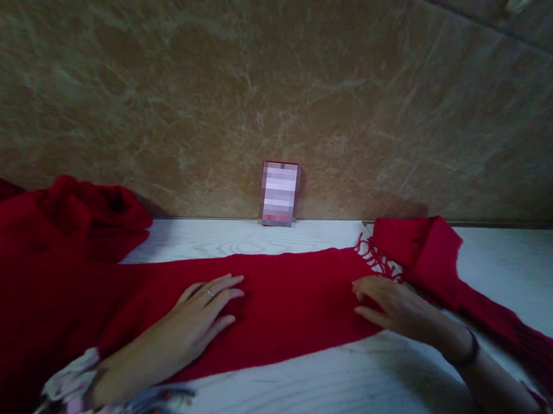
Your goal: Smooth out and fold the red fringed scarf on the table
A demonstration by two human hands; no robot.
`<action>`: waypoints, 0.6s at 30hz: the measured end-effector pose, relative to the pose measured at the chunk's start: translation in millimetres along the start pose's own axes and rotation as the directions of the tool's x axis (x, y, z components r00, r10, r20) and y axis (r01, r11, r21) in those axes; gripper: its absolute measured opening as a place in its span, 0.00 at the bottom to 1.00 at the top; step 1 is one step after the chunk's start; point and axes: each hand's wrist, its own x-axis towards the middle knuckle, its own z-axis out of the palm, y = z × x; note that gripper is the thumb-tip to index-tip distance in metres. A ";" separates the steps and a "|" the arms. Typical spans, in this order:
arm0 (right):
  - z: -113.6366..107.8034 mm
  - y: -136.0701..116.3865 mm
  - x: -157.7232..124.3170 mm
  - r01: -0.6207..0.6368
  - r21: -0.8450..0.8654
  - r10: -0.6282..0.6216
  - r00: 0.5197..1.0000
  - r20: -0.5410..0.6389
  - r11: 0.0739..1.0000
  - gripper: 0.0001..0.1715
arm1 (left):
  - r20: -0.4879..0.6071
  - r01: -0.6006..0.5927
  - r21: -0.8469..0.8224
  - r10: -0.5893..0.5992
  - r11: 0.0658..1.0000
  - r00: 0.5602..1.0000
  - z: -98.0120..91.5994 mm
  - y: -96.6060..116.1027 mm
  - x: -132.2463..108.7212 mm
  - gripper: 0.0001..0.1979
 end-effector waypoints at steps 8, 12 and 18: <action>24.6 14.5 5.2 0.001 -0.049 0.002 0.999 0.050 0.999 0.27 | 0.080 0.053 0.138 -0.064 0.989 0.995 -3.0 -4.2 -3.8 0.22; 25.2 18.6 6.9 -0.025 -0.014 0.026 0.998 0.061 1.000 0.27 | 0.019 0.115 0.091 -0.117 0.989 0.993 -7.3 -18.3 13.1 0.23; 18.0 16.5 54.7 -0.007 -0.010 0.006 0.997 -0.072 1.000 0.21 | 0.158 0.091 0.054 -0.099 0.994 0.983 -31.7 -25.4 75.6 0.22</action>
